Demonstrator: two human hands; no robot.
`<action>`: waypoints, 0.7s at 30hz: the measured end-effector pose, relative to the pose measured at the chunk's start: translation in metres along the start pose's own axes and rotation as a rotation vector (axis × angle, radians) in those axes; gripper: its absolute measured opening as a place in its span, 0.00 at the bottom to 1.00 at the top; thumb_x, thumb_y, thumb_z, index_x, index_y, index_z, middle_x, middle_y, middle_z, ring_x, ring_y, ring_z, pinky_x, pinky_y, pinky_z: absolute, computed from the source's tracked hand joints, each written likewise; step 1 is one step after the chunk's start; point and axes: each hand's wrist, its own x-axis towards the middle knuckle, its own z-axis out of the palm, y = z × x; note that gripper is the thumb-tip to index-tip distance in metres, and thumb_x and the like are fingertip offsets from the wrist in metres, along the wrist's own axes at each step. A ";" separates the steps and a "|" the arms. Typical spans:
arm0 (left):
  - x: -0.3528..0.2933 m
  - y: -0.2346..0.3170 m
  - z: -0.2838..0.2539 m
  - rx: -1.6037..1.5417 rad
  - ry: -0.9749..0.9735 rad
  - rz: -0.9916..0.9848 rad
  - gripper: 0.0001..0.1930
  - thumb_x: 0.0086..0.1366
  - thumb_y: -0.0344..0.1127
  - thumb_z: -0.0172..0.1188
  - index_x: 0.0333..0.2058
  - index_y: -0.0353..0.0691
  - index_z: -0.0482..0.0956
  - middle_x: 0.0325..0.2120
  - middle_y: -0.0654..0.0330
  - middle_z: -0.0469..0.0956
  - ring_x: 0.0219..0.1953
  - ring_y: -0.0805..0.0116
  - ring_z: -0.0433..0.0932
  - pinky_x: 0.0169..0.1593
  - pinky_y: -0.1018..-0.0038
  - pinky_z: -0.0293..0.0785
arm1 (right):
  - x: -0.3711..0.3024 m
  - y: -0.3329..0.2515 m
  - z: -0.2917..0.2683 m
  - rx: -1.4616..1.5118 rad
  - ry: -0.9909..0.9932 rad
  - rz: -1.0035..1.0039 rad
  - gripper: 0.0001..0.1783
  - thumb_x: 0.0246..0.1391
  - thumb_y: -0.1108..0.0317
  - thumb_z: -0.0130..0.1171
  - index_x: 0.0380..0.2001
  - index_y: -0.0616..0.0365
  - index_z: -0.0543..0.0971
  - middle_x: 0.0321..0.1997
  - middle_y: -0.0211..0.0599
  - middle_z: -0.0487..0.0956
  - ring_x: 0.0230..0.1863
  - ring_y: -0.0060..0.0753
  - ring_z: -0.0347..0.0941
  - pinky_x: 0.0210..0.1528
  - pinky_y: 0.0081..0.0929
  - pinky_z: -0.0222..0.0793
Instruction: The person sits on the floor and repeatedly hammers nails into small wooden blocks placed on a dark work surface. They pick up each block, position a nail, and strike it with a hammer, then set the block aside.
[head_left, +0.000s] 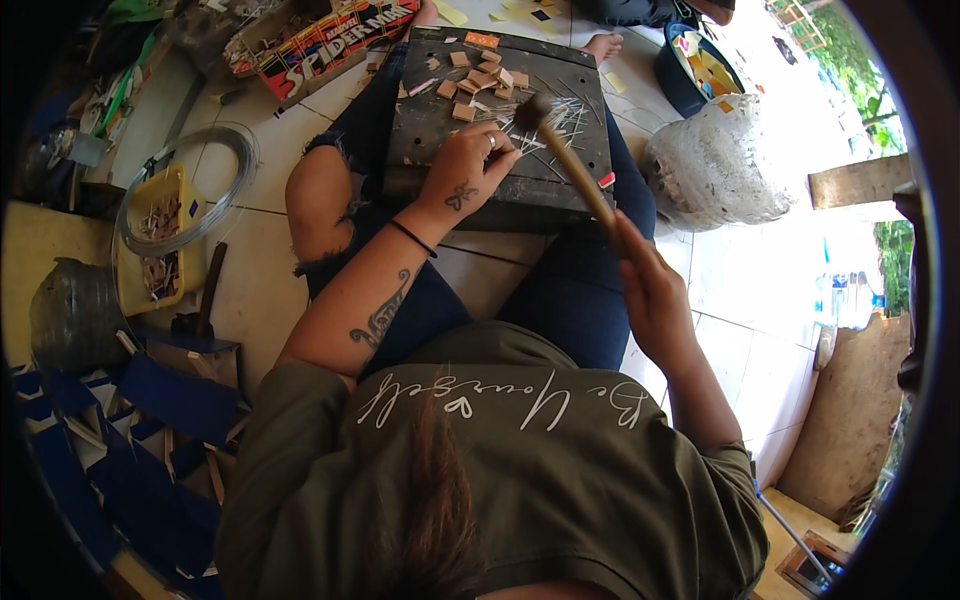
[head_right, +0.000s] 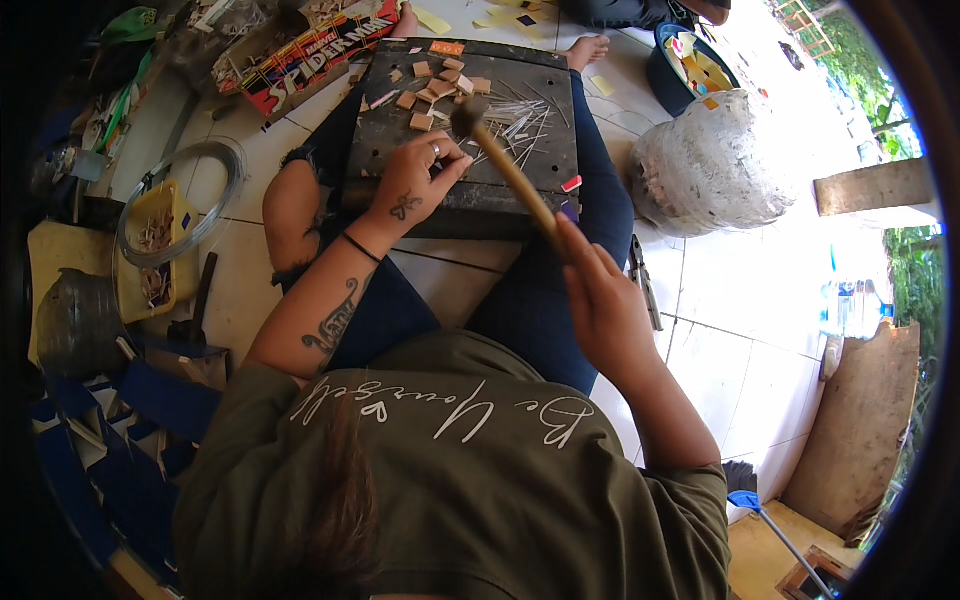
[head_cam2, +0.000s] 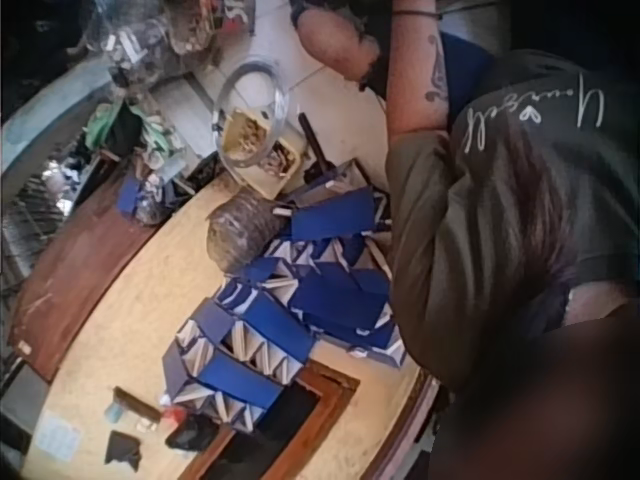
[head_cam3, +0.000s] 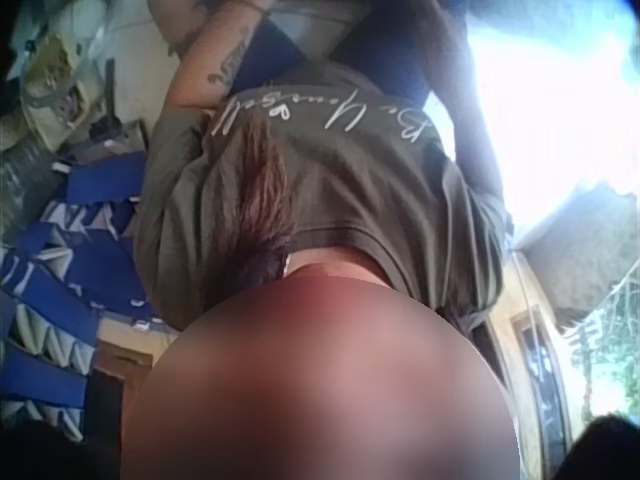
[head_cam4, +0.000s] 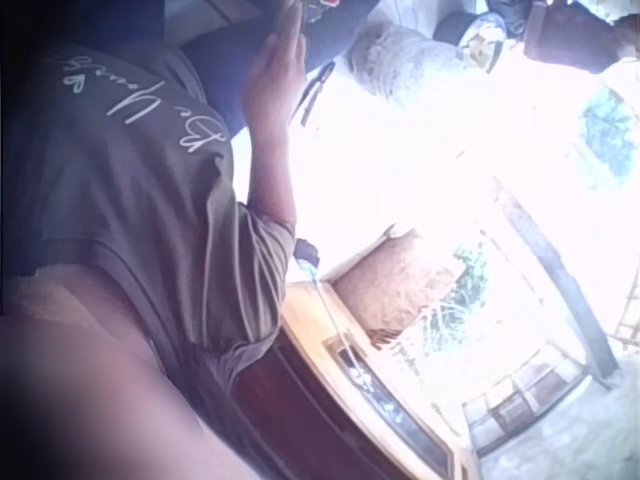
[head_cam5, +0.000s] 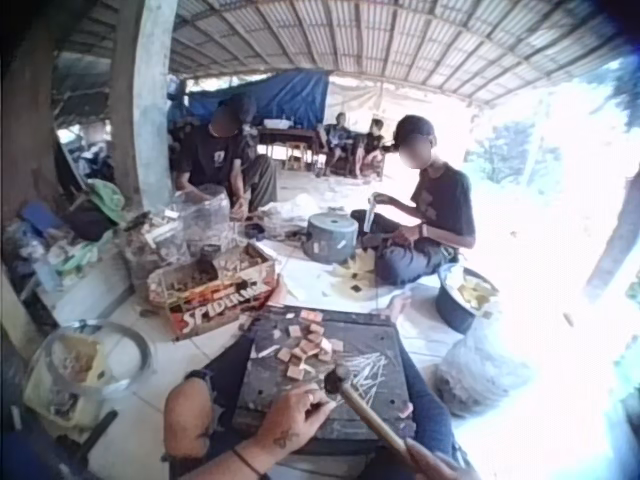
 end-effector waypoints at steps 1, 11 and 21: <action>0.001 0.000 0.000 -0.002 -0.001 -0.004 0.06 0.58 0.27 0.64 0.26 0.31 0.77 0.25 0.55 0.76 0.28 0.58 0.78 0.33 0.68 0.72 | 0.001 0.001 0.000 0.006 -0.037 0.010 0.29 0.62 0.75 0.49 0.67 0.51 0.63 0.38 0.48 0.75 0.34 0.53 0.76 0.38 0.40 0.70; 0.001 0.001 0.000 0.031 0.007 0.016 0.06 0.57 0.27 0.65 0.26 0.32 0.78 0.24 0.55 0.76 0.26 0.60 0.77 0.31 0.68 0.71 | 0.001 0.002 0.004 0.041 -0.004 0.027 0.29 0.62 0.75 0.49 0.66 0.51 0.64 0.42 0.49 0.77 0.39 0.52 0.77 0.42 0.40 0.71; 0.000 0.003 0.000 0.024 0.001 -0.003 0.06 0.57 0.27 0.65 0.25 0.32 0.78 0.24 0.55 0.76 0.26 0.58 0.77 0.31 0.67 0.72 | 0.000 0.003 0.006 0.035 0.066 0.011 0.28 0.62 0.75 0.48 0.66 0.52 0.64 0.44 0.51 0.78 0.42 0.53 0.78 0.45 0.38 0.72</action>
